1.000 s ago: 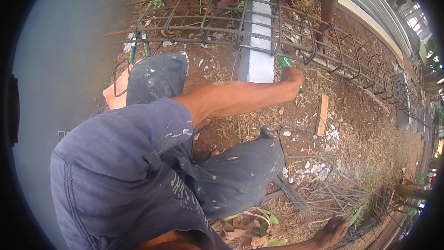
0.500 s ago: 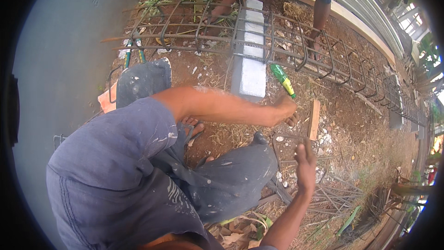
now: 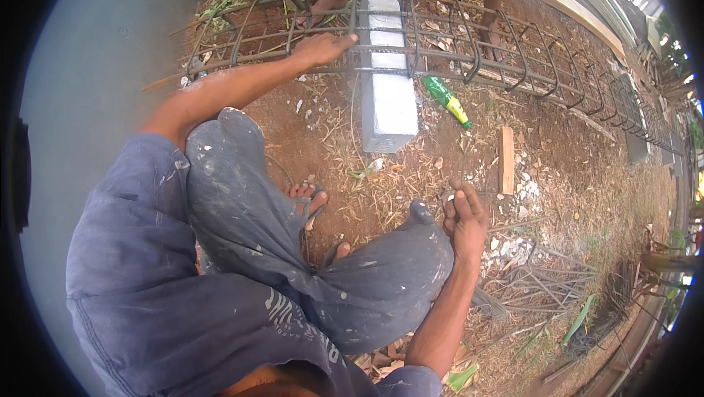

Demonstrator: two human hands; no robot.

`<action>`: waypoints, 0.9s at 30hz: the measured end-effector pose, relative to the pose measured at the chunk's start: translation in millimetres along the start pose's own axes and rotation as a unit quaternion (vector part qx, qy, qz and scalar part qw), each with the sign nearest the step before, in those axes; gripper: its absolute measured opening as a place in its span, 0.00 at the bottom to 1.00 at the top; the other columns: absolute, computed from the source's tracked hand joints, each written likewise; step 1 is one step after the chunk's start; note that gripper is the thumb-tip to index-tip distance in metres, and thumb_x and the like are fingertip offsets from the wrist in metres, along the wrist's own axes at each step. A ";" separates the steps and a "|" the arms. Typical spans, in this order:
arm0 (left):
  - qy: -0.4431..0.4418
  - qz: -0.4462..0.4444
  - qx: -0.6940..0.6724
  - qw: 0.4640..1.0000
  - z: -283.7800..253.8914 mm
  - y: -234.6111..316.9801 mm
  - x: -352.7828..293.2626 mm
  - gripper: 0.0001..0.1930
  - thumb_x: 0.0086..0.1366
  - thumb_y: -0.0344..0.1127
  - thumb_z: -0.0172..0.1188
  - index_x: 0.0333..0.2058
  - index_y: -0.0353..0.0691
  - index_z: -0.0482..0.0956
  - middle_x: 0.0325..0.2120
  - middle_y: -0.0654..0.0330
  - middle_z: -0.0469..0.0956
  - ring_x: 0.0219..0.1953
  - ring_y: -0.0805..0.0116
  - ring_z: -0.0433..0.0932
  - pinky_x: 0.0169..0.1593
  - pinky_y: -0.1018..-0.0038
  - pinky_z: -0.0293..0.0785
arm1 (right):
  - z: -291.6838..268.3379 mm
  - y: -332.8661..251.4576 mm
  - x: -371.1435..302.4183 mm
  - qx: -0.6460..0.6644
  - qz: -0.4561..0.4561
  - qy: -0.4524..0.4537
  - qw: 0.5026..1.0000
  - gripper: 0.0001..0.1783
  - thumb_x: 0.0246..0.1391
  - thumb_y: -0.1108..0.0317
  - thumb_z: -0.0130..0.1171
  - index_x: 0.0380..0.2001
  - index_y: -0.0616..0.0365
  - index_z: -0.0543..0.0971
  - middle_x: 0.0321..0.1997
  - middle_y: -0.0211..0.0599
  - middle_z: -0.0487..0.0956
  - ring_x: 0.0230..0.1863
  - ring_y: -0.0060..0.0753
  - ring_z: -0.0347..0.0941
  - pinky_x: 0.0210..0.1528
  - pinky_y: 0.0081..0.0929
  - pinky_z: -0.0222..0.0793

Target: The person assembles a rebar cage by tying intersecting steel bars together with wire using pliers. They repeatedly wrap wire around the intersections and twist it tight to secure the grid structure.

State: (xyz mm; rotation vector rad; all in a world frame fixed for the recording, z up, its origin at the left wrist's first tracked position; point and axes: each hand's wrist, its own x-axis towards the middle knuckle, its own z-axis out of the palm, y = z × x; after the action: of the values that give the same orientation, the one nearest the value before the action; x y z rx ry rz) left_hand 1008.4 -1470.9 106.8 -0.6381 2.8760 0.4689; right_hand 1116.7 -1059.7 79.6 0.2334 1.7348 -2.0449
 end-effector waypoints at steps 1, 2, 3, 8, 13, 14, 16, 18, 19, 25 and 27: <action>-0.010 0.010 -0.019 1.000 0.3 -3.9 7.6 0.42 0.63 0.73 0.36 0.42 0.35 0.77 0.36 0.46 0.78 0.46 0.53 0.77 0.49 0.53 0.70 | 0.5 0.3 -0.4 -0.025 0.004 0.024 0.999 0.15 0.64 0.65 0.52 0.51 0.58 0.76 0.19 0.21 0.67 0.15 0.10 0.53 0.16 0.12 0.46; -0.037 0.027 -0.036 0.998 -0.1 -6.9 13.9 0.44 0.61 0.75 0.35 0.41 0.35 0.78 0.35 0.45 0.79 0.46 0.53 0.78 0.48 0.52 0.71 | 1.3 0.6 -0.9 -0.040 -0.005 0.027 0.999 0.16 0.63 0.64 0.53 0.51 0.58 0.76 0.19 0.21 0.68 0.15 0.10 0.52 0.16 0.12 0.46; -0.055 0.038 -0.047 0.997 1.5 -8.1 17.1 0.46 0.59 0.78 0.34 0.41 0.34 0.79 0.34 0.45 0.80 0.46 0.53 0.79 0.47 0.52 0.72 | 0.8 1.1 -1.3 -0.053 -0.011 0.025 0.998 0.16 0.63 0.63 0.54 0.51 0.59 0.77 0.19 0.21 0.68 0.15 0.09 0.52 0.16 0.12 0.45; 0.043 0.075 0.012 0.996 11.5 -4.9 13.1 0.41 0.62 0.71 0.38 0.39 0.34 0.80 0.39 0.41 0.80 0.44 0.43 0.79 0.48 0.49 0.71 | 2.3 4.0 -3.2 -0.036 -0.015 0.024 0.999 0.16 0.61 0.63 0.56 0.49 0.60 0.78 0.19 0.20 0.69 0.16 0.09 0.54 0.18 0.11 0.46; 0.061 0.084 0.021 0.994 13.9 -0.6 9.5 0.35 0.66 0.63 0.38 0.35 0.34 0.81 0.39 0.39 0.79 0.43 0.39 0.78 0.48 0.49 0.70 | 6.7 -0.1 2.0 -0.081 -0.032 -0.017 0.996 0.16 0.62 0.65 0.55 0.49 0.61 0.78 0.18 0.21 0.69 0.15 0.10 0.55 0.17 0.12 0.47; 0.061 0.089 0.014 0.994 13.1 -0.9 9.9 0.34 0.65 0.62 0.38 0.33 0.33 0.80 0.38 0.38 0.79 0.43 0.39 0.78 0.48 0.49 0.70 | 7.4 -1.9 4.0 -0.115 -0.034 -0.027 0.992 0.15 0.64 0.66 0.51 0.51 0.59 0.77 0.19 0.19 0.69 0.16 0.09 0.56 0.18 0.10 0.47; 0.070 0.095 0.005 0.993 11.8 -1.9 10.3 0.33 0.65 0.60 0.39 0.31 0.32 0.80 0.36 0.38 0.79 0.41 0.40 0.78 0.47 0.49 0.70 | 8.9 -4.1 8.3 -0.145 -0.010 -0.034 0.989 0.15 0.64 0.67 0.51 0.51 0.60 0.77 0.19 0.20 0.70 0.16 0.09 0.56 0.18 0.10 0.48; 0.082 0.099 0.000 0.992 11.7 -2.1 9.5 0.32 0.65 0.58 0.39 0.29 0.32 0.80 0.34 0.38 0.79 0.40 0.40 0.78 0.46 0.48 0.70 | 10.5 -4.1 13.1 -0.159 -0.008 -0.048 0.986 0.16 0.62 0.67 0.52 0.50 0.61 0.77 0.18 0.23 0.72 0.15 0.10 0.56 0.17 0.14 0.48; 0.091 0.097 0.003 0.991 12.2 -1.8 8.5 0.32 0.65 0.58 0.39 0.29 0.32 0.80 0.34 0.38 0.79 0.39 0.40 0.78 0.46 0.49 0.70 | 11.3 -3.2 15.7 -0.157 0.000 -0.057 0.986 0.16 0.62 0.67 0.52 0.49 0.61 0.77 0.18 0.23 0.72 0.15 0.10 0.56 0.17 0.14 0.48; 0.108 0.084 0.016 0.990 11.3 6.0 -3.4 0.32 0.64 0.59 0.40 0.28 0.33 0.80 0.31 0.41 0.80 0.36 0.42 0.79 0.44 0.50 0.71 | 11.5 1.9 20.3 -0.150 0.017 -0.075 0.986 0.15 0.62 0.68 0.51 0.49 0.61 0.77 0.19 0.23 0.72 0.15 0.10 0.57 0.18 0.14 0.49; 0.085 0.069 0.020 0.994 6.9 6.7 -3.6 0.29 0.64 0.57 0.42 0.28 0.35 0.82 0.30 0.43 0.81 0.37 0.42 0.80 0.45 0.50 0.71 | 11.9 1.3 20.1 -0.139 0.001 -0.084 0.987 0.14 0.63 0.68 0.51 0.48 0.61 0.77 0.19 0.22 0.71 0.15 0.10 0.55 0.17 0.13 0.47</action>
State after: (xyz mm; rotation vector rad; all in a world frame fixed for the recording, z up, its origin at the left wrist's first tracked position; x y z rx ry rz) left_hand 1009.3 -1461.5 102.9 -0.4988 3.0968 0.3897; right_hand 1101.2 -1075.9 72.6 -0.0256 1.8824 -1.7380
